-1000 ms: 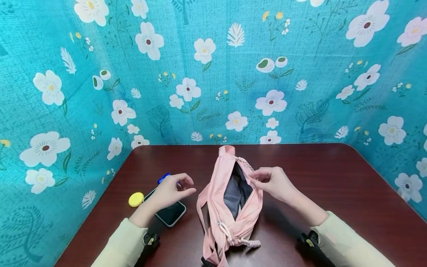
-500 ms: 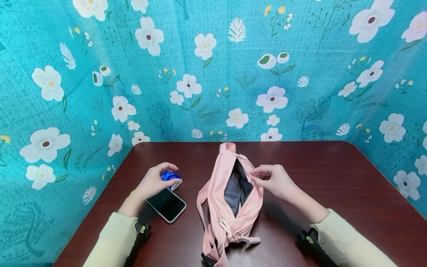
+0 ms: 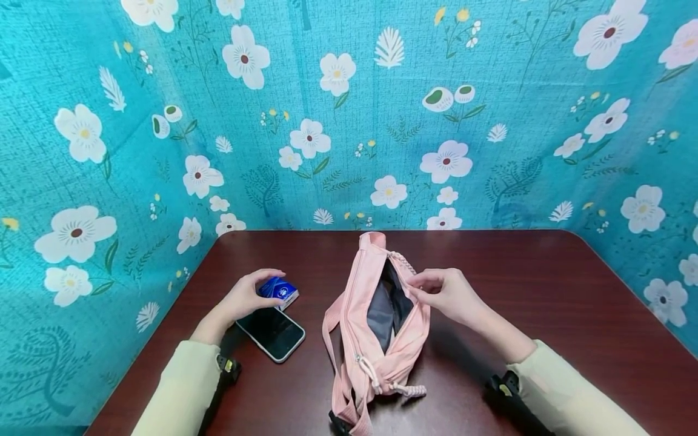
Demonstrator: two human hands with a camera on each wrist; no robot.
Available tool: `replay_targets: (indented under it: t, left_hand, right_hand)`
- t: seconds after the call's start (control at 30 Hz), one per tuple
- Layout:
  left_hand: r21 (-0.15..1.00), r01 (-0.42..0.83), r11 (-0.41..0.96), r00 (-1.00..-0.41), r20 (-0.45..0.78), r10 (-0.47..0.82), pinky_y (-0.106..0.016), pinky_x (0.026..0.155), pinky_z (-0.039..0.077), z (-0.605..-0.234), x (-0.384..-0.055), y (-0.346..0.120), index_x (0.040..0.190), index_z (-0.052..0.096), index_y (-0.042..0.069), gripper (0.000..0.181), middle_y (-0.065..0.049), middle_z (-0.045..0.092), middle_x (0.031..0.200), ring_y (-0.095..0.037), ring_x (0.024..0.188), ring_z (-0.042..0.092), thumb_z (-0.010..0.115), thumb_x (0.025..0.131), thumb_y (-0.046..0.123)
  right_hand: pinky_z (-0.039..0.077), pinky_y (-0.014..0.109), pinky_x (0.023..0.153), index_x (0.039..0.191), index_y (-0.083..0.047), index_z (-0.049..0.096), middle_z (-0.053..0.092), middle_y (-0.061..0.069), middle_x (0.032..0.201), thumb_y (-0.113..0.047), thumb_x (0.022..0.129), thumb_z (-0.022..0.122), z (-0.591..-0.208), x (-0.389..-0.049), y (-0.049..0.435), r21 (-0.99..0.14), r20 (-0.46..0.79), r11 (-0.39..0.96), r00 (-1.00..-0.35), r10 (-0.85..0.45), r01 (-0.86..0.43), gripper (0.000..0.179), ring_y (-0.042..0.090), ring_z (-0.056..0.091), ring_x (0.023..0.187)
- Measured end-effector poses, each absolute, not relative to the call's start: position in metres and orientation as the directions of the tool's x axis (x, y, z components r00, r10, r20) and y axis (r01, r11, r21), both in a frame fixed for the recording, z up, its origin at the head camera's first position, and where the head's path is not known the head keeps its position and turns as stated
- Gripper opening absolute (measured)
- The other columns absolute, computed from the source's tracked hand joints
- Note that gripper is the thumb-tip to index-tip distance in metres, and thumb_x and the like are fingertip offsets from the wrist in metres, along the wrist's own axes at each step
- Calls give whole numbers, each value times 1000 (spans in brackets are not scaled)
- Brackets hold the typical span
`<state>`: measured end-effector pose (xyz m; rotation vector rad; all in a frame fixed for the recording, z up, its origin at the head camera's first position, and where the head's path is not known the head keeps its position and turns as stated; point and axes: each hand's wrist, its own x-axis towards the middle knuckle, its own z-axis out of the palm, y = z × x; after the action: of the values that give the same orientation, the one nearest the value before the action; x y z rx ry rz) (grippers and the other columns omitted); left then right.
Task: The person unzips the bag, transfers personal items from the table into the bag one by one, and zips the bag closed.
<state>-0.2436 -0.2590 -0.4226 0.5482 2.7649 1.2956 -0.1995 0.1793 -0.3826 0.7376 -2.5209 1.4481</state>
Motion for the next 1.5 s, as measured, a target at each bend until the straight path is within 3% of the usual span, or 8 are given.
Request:
replay_targets:
  t: [0.17, 0.43, 0.6, 0.8, 1.1, 1.5]
  left_hand:
    - [740, 244, 627, -935, 7, 356, -54, 98, 42, -425, -252, -265, 138, 52, 9, 67, -17, 45, 143, -42, 128, 41, 82, 78, 16]
    - [693, 273, 667, -878, -105, 467, -54, 93, 46, -424, -268, -270, 142, 48, 9, 70, -21, 40, 146, -45, 126, 39, 79, 79, 9]
    - [673, 290, 680, -860, -129, 494, -52, 92, 47, -423, -274, -269, 140, 52, 8, 65, -21, 44, 143, -44, 124, 40, 77, 80, 7]
    - [665, 248, 705, -883, -144, 446, -51, 89, 48, -423, -277, -265, 134, 57, 11, 59, -21, 50, 131, -40, 118, 44, 78, 79, 6]
    - [688, 207, 696, -908, -130, 398, -51, 93, 46, -425, -283, -260, 128, 58, 12, 56, -17, 51, 129, -38, 118, 46, 80, 77, 5]
    - [749, 288, 597, -914, 28, 406, -50, 91, 49, -411, -271, -245, 132, 54, 14, 60, -16, 51, 132, -39, 121, 46, 81, 78, 13]
  right_hand:
    - [40, 23, 48, 100, -2, 75, 71, 0, 79, -1, 82, 76, -381, -198, 179, -775, 352, 415, -871, -344, -477, 18, 9, 59, 60]
    - [43, 22, 49, 98, 0, 75, 71, 1, 78, 2, 81, 75, -382, -198, 178, -770, 369, 404, -861, -350, -494, 18, 8, 60, 60]
    - [40, 22, 48, 99, -2, 75, 71, 0, 79, 2, 81, 75, -382, -198, 178, -766, 366, 410, -860, -356, -496, 19, 8, 58, 59]
    - [42, 23, 48, 99, -2, 75, 71, -1, 79, 2, 81, 75, -383, -198, 178, -753, 376, 410, -848, -374, -515, 18, 8, 59, 59]
    - [42, 23, 49, 100, -2, 75, 71, 0, 80, 0, 82, 75, -383, -200, 177, -763, 359, 412, -857, -370, -498, 18, 9, 59, 60]
    - [43, 23, 49, 100, -3, 75, 71, 0, 81, 0, 81, 76, -385, -201, 178, -762, 353, 417, -858, -372, -495, 19, 9, 60, 61]
